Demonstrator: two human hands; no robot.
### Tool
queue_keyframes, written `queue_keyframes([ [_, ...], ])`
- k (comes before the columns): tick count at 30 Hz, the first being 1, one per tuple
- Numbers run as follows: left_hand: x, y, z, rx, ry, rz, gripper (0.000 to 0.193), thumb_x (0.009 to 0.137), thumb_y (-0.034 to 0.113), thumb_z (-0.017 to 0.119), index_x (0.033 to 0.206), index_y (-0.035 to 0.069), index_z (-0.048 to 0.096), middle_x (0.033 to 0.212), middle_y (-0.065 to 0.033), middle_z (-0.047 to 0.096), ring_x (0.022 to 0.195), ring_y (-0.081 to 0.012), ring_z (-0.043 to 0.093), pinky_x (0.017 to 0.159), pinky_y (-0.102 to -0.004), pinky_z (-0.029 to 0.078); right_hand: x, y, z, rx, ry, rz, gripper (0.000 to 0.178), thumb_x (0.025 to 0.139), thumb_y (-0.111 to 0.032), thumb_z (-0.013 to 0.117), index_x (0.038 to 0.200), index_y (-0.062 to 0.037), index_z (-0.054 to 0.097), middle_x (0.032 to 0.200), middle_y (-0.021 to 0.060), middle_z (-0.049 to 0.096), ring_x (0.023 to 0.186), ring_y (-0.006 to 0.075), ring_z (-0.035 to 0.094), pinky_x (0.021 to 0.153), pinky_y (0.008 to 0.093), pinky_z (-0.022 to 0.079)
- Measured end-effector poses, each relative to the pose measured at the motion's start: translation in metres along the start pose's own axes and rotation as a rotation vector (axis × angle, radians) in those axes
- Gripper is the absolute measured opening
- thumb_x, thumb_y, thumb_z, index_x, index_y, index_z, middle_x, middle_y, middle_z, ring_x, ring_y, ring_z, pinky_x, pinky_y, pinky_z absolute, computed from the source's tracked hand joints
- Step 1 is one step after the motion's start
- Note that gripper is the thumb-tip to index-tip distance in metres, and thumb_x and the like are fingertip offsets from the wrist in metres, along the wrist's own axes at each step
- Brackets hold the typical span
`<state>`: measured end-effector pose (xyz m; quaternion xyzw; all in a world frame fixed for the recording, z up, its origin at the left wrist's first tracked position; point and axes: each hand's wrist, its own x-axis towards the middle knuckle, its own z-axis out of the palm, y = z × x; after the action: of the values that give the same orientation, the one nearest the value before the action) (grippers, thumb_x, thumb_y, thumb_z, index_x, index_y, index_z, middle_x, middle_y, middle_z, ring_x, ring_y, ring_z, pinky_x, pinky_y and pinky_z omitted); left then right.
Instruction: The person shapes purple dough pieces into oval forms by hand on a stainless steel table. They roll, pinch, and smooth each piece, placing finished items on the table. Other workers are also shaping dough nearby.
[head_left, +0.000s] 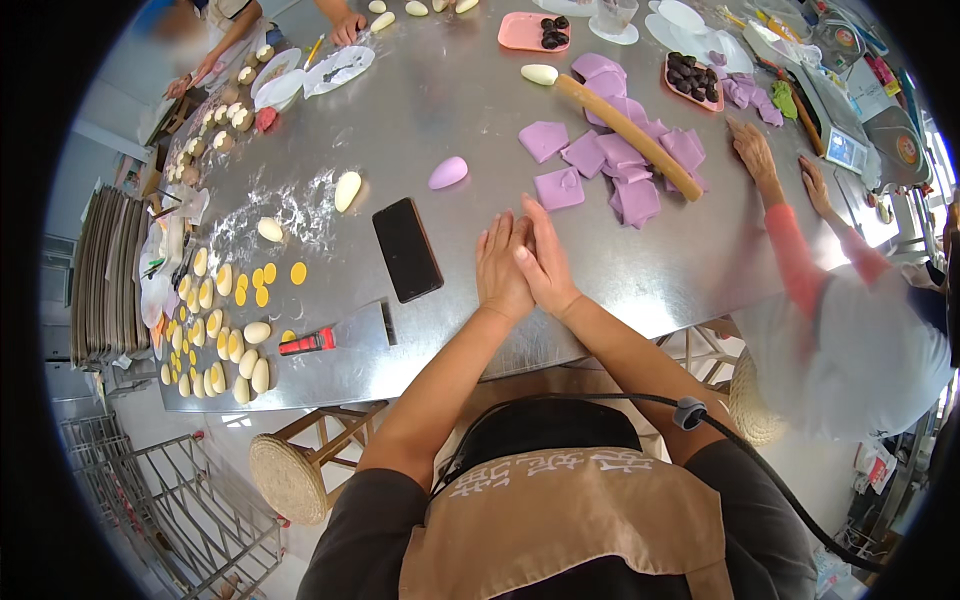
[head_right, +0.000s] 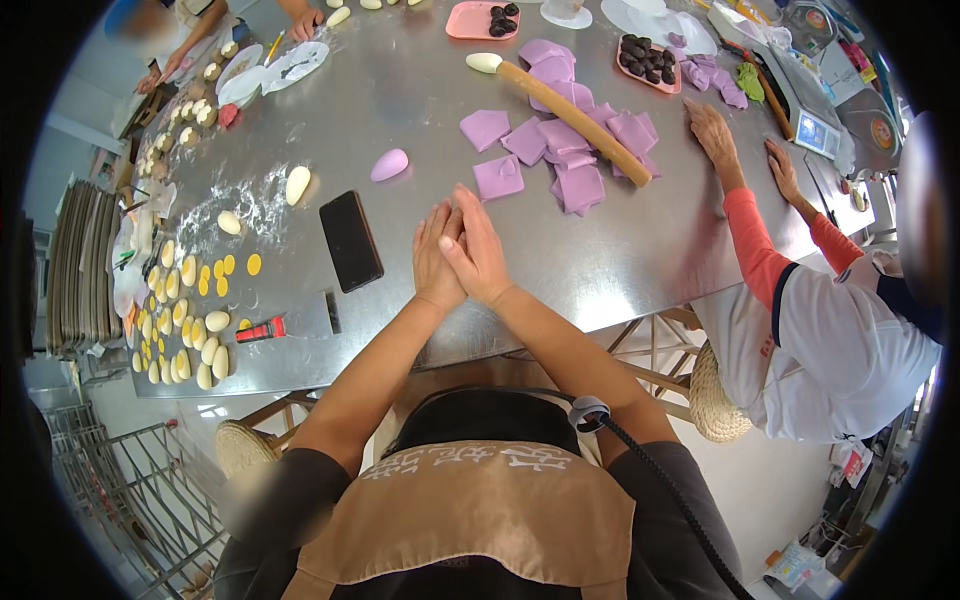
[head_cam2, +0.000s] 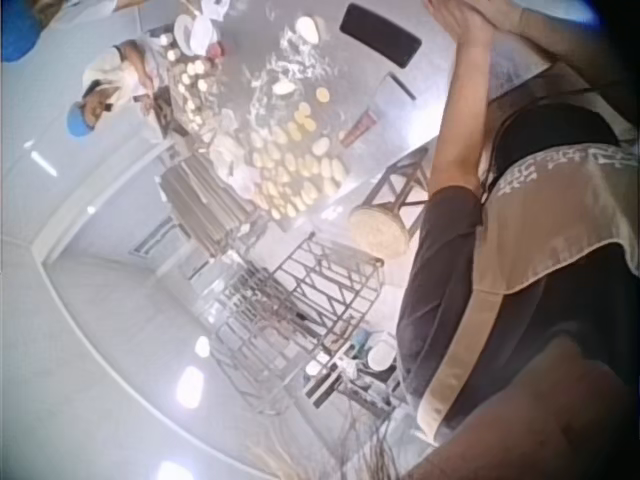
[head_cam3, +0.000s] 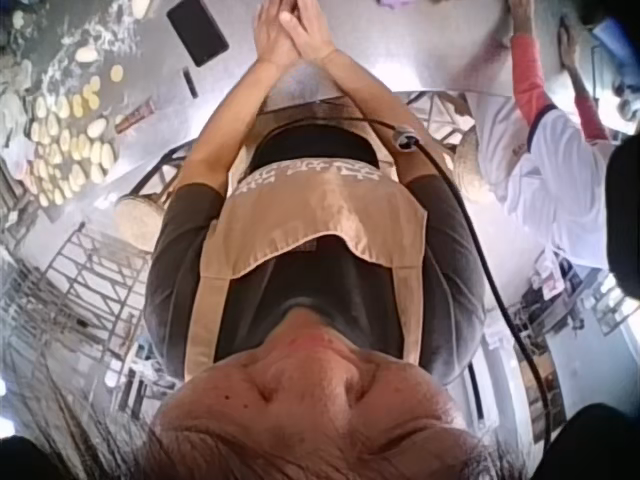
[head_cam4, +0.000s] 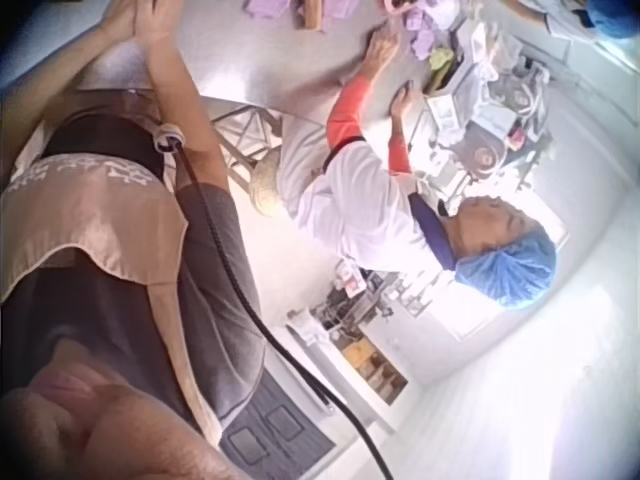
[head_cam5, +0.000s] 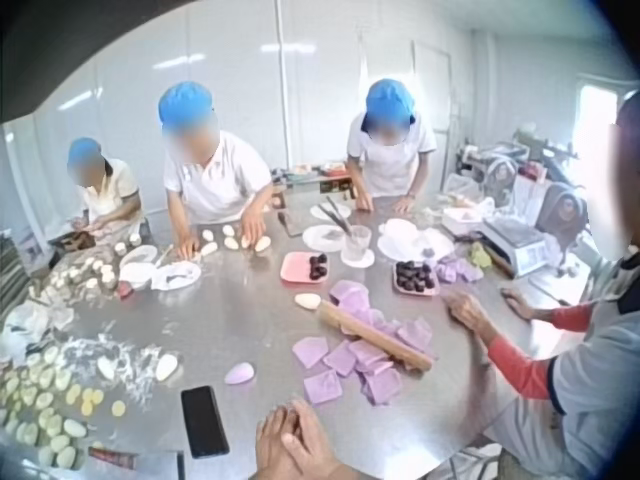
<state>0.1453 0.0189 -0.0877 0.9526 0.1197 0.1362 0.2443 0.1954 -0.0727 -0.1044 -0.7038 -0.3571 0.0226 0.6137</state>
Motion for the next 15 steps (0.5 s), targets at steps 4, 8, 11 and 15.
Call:
queue_keyframes([
  [4,-0.042,-0.006,0.001,-0.187,-0.081,0.096,0.059,0.093,0.027,0.054,0.145,0.001,0.043,0.15,-0.0224,0.043,0.142,-0.0369,0.036,0.119,-0.05,0.022,-0.034,-0.011,-0.003,0.115,-0.093,0.031,0.071,0.1,-0.042,0.046,0.151,0.0042,0.029,0.154,0.0257,0.034,0.143,0.0418,0.034,0.117,0.0472,0.027],
  [8,-0.075,-0.004,0.002,-0.146,-0.114,0.137,0.062,0.092,0.028,0.054,0.147,0.002,0.041,0.152,-0.0212,0.04,0.144,-0.0367,0.033,0.12,-0.0495,0.02,-0.064,-0.019,-0.005,0.05,-0.134,-0.048,0.069,0.101,-0.04,0.045,0.151,0.0046,0.029,0.154,0.0246,0.035,0.143,0.0399,0.035,0.119,0.0482,0.024],
  [11,-0.039,0.003,0.004,0.007,-0.049,0.039,0.055,0.099,0.029,0.047,0.146,0.0,0.041,0.149,-0.0231,0.042,0.142,-0.0401,0.035,0.117,-0.0531,0.022,-0.028,-0.012,-0.005,0.16,-0.093,0.056,0.074,0.101,-0.046,0.045,0.152,0.0042,0.026,0.155,0.0247,0.034,0.144,0.0374,0.033,0.119,0.047,0.023],
  [15,-0.025,-0.024,0.005,-0.623,-0.002,-0.111,0.053,0.107,0.033,0.028,0.147,0.001,0.041,0.151,-0.0225,0.041,0.141,-0.0379,0.037,0.118,-0.0447,0.025,-0.014,-0.003,-0.006,0.625,0.102,0.33,0.081,0.101,-0.055,0.044,0.154,0.0014,0.022,0.159,0.0208,0.026,0.148,0.032,0.025,0.121,0.0432,0.02],
])
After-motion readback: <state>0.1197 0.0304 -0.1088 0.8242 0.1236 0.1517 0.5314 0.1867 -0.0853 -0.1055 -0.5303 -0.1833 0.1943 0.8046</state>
